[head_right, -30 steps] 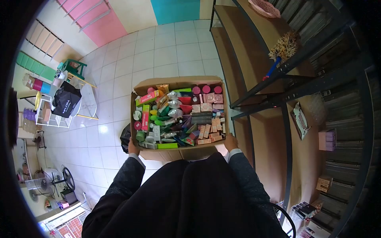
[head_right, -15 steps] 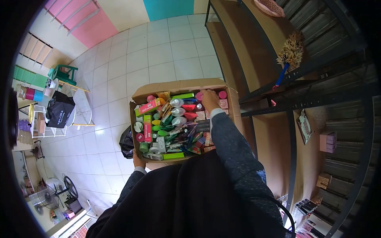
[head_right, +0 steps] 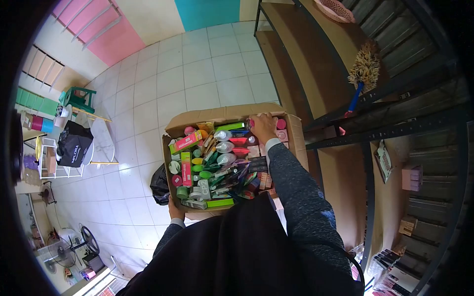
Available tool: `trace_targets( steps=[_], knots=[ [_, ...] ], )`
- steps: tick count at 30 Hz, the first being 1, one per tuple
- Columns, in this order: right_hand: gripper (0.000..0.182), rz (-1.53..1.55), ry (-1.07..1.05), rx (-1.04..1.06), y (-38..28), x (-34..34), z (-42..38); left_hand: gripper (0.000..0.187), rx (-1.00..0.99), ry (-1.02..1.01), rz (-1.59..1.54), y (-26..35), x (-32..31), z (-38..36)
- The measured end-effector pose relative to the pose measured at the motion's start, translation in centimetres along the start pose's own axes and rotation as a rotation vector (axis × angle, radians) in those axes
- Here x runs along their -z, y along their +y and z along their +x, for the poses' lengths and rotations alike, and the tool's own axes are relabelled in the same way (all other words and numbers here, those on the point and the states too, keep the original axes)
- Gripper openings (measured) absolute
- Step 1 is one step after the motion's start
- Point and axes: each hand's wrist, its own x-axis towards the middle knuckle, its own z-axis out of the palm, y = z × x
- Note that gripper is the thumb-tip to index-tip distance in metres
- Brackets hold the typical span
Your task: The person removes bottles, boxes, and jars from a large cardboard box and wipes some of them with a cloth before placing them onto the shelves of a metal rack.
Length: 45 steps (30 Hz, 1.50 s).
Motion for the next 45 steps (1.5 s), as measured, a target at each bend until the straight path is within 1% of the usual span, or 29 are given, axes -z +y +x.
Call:
trace_targets(
  steps=[3, 4, 5, 8, 9, 11, 12, 13, 14, 15, 17, 19, 20, 21, 23, 24, 26, 28, 29, 31, 32, 33, 34, 35, 37, 39, 41, 43, 45],
  knots=[
    [0.035, 0.103, -0.035, -0.005, 1.6, 4.2, 0.9, 0.072, 0.014, -0.027, 0.025, 0.8, 0.1, 0.2],
    [0.038, 0.186, -0.029, -0.036, 1.0, 7.6, 0.4, 0.071, 0.035, -0.033, 0.058, 0.9, 0.3, 0.1],
    [0.038, 0.18, -0.016, -0.045, 1.3, 9.5, 0.4, 0.071, 0.02, -0.036, 0.053, 0.8, 0.3, 0.2],
    [0.038, 0.416, -0.013, 0.052, 2.8, 15.2, 0.5, 0.068, 0.112, -0.053, 0.0, 0.4, 0.1, 1.0],
    [0.038, 0.408, 0.005, 0.041, 3.3, 16.9, 0.4, 0.076, 0.103, -0.116, 0.07, 0.0, 0.4, 1.3],
    [0.037, 0.66, -0.055, 0.107, 4.4, 20.2, -0.1, 0.089, 0.235, -0.21, 0.456, 5.0, 2.2, 0.8],
    [0.038, 0.705, -0.036, 0.169, 4.5, 22.3, -0.6, 0.101, 0.262, -0.163, 0.553, 6.2, 2.1, 1.3],
    [0.038, 0.691, -0.011, 0.16, 4.6, 24.1, -1.1, 0.102, 0.008, 0.002, 0.458, 7.0, 1.7, 2.3],
    [0.037, 0.771, -0.043, 0.209, 4.7, 25.7, -1.7, 0.101, -0.162, -0.043, 0.201, 7.9, 0.8, 3.4],
    [0.037, 0.846, -0.07, 0.259, 4.6, 27.5, -2.3, 0.1, -0.334, -0.093, -0.061, 12.3, 0.9, 4.0],
    [0.037, 0.725, -0.051, 0.395, 3.9, 31.6, -3.5, 0.101, -0.422, -0.499, -0.566, 21.7, 0.5, 3.7],
    [0.037, 0.76, -0.017, 0.453, 3.3, 34.6, -5.1, 0.102, -0.521, -0.84, -0.817, 32.2, 1.6, 0.5],
    [0.036, 0.749, -0.013, 0.487, 3.3, 35.9, -5.7, 0.103, -0.585, -0.989, -0.868, 36.0, 1.7, -0.8],
    [0.036, 0.836, -0.044, 0.481, 2.8, 37.6, -6.8, 0.104, -0.631, -1.148, -1.011, 39.8, 2.1, -2.9],
    [0.035, 0.872, -0.043, 0.453, 1.9, 40.9, -9.0, 0.095, -0.775, -1.297, -1.034, 43.4, 1.3, -4.6],
    [0.039, 0.869, -0.051, 0.413, 2.2, 41.7, -9.9, 0.095, -0.807, -1.346, -1.035, 44.6, 1.2, -5.7],
    [0.043, 0.855, -0.041, 0.372, 2.1, 43.5, -12.1, 0.08, -0.648, -1.419, -0.999, 46.1, 1.5, -8.0],
    [0.063, 1.208, 0.061, 0.071, 0.9, 45.7, -15.0, 0.077, -0.66, -1.419, -1.004, 47.6, 1.6, -9.9],
    [0.063, 1.202, 0.079, 0.064, 1.2, 45.9, -16.3, 0.074, -0.651, -1.395, -1.011, 48.2, 1.8, -11.1],
    [0.087, 0.609, 0.062, 0.014, 1.8, 46.1, -18.6, 0.07, -0.682, -1.405, -1.023, 50.5, 2.5, -13.7],
    [0.092, 0.657, 0.179, -0.018, 1.9, 45.3, -19.6, 0.069, -0.774, -1.424, -1.014, 51.6, 2.8, -14.9],
    [0.092, 0.653, 0.188, -0.022, 2.0, 46.1, -20.5, 0.068, -0.868, -1.438, -1.004, 52.3, 2.8, -15.7],
    [0.09, 0.614, 0.17, -0.139, 1.8, 47.6, -21.6, 0.069, -0.918, -1.518, -0.986, 52.9, 2.1, -16.3],
    [0.088, 0.575, 0.15, -0.254, 1.9, 48.7, -22.7, 0.069, -0.925, -1.522, -0.984, 53.5, 1.9, -17.3],
    [0.083, 0.598, 0.215, -0.197, 3.0, 50.8, -24.7, 0.074, -1.006, -1.578, -1.035, 55.1, 2.5, -20.1],
    [0.081, 0.421, 0.423, -0.115, 4.7, 54.0, -26.2, 0.075, -1.055, -1.563, -1.052, 56.0, 2.1, -21.5],
    [0.079, 0.386, 0.589, -0.18, 7.4, 58.1, -27.7, 0.073, -1.218, -1.351, -0.995, 56.1, 1.1, -21.9],
    [0.076, 0.467, 0.67, -0.209, 10.7, 62.9, -28.7, 0.068, -1.221, -1.296, -0.978, 55.5, 0.0, -21.8],
    [0.072, 0.405, 0.757, -0.239, 16.9, 66.4, -29.0, 0.063, -1.09, -1.26, -0.972, 54.5, -0.9, -21.9]
  ],
)
